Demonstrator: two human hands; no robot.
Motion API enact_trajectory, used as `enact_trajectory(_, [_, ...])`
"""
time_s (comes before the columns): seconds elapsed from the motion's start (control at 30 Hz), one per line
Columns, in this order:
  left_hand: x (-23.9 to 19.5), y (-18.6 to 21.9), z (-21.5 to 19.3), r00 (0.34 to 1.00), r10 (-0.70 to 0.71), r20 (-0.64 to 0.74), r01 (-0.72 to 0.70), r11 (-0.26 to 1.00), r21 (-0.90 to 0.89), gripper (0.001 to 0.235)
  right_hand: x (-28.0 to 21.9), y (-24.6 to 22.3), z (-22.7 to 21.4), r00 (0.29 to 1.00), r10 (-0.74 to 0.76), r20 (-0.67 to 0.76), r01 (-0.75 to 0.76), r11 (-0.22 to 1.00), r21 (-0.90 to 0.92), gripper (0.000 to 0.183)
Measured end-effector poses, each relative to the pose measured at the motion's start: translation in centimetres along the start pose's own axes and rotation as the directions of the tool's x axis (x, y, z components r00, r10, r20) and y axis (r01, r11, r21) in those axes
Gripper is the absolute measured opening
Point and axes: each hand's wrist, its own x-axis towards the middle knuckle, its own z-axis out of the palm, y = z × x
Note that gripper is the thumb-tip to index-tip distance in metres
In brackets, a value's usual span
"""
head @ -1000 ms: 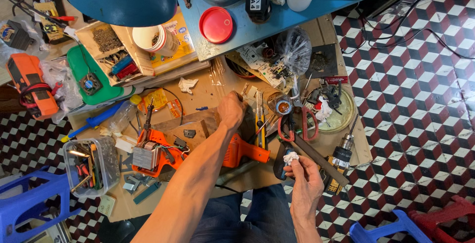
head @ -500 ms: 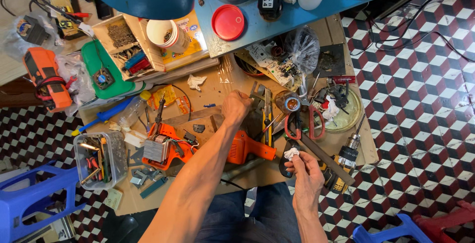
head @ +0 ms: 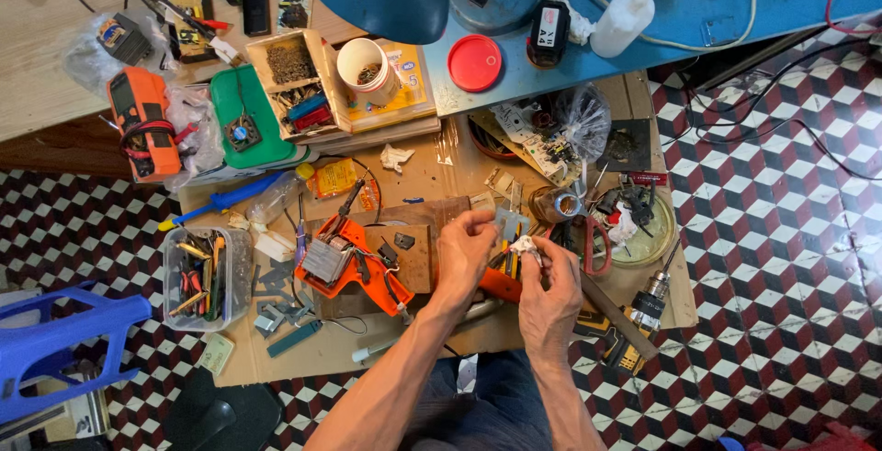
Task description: The person works at a cluttered workbench, handling a small motor or transformer, applying liquid from a bottle, and wiping the component with a cloth. They repeatedly pick up and set down tools and parts while cleaning and inspecting the device.
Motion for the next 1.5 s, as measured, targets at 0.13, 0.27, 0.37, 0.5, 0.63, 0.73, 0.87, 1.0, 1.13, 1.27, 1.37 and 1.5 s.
enact_trajectory(0.13, [-4.1, 1.5, -0.6, 0.998, 0.004, 0.067, -0.008, 0.998, 0.055, 0.028, 0.7, -1.1, 0.7, 0.986, -0.141, 0.089, 0.153, 0.976, -0.155, 0.022])
enact_trajectory(0.27, [-6.9, 1.2, -1.6, 0.994, -0.109, 0.027, 0.107, 0.992, 0.06, 0.029, -0.4, -0.5, 1.0, 0.973, -0.182, 0.143, 0.209, 0.958, -0.199, 0.018])
enact_trajectory(0.37, [-7.3, 0.8, -2.7, 0.98, -0.197, 0.021, 0.196, 0.979, 0.051, 0.031, -1.8, 0.4, 1.2, 0.973, -0.077, 0.219, 0.106, 0.986, -0.127, 0.019])
enact_trajectory(0.5, [-7.7, 0.7, -3.5, 0.986, -0.166, 0.016, 0.165, 0.984, 0.066, 0.032, -1.9, 1.9, 2.0, 0.979, 0.002, 0.205, 0.036, 0.983, -0.182, 0.018])
enact_trajectory(0.63, [-8.0, 0.4, -4.2, 0.992, -0.124, 0.032, 0.123, 0.992, 0.028, 0.031, -0.9, 3.3, 1.8, 0.983, 0.124, 0.135, -0.1, 0.98, -0.174, 0.019])
enact_trajectory(0.73, [-7.3, -0.3, -4.5, 0.966, -0.256, 0.031, 0.255, 0.967, 0.013, 0.032, -0.9, 3.7, 0.5, 0.982, 0.179, 0.066, -0.182, 0.983, 0.032, 0.024])
enact_trajectory(0.87, [-6.2, -1.7, -3.8, 0.92, -0.37, 0.127, 0.389, 0.903, -0.184, 0.034, -0.6, 3.4, -1.3, 0.953, 0.293, 0.083, -0.304, 0.918, 0.256, 0.029])
enact_trajectory(1.0, [-5.9, -3.3, -3.7, 0.881, -0.41, 0.237, 0.468, 0.827, -0.312, 0.034, -0.1, 2.7, -1.6, 0.925, 0.34, 0.17, -0.38, 0.829, 0.41, 0.032])
enact_trajectory(1.13, [-5.7, -4.0, -3.9, 0.88, -0.394, 0.265, 0.467, 0.82, -0.331, 0.034, -0.4, 1.5, -1.8, 0.941, 0.27, 0.203, -0.324, 0.892, 0.317, 0.031])
enact_trajectory(1.27, [-5.4, -4.5, -3.7, 0.875, -0.383, 0.295, 0.473, 0.804, -0.36, 0.035, -0.8, 0.4, -2.6, 0.952, 0.18, 0.249, -0.183, 0.983, -0.008, 0.025])
enact_trajectory(1.37, [-5.5, -5.0, -3.7, 0.863, -0.391, 0.319, 0.495, 0.781, -0.382, 0.035, -1.3, -0.2, -2.8, 0.939, 0.072, 0.337, -0.021, 0.988, -0.154, 0.023])
enact_trajectory(1.5, [-5.5, -4.6, -3.9, 0.85, -0.414, 0.326, 0.512, 0.794, -0.327, 0.032, -1.4, -0.6, -2.7, 0.933, 0.014, 0.36, 0.044, 0.987, -0.152, 0.023])
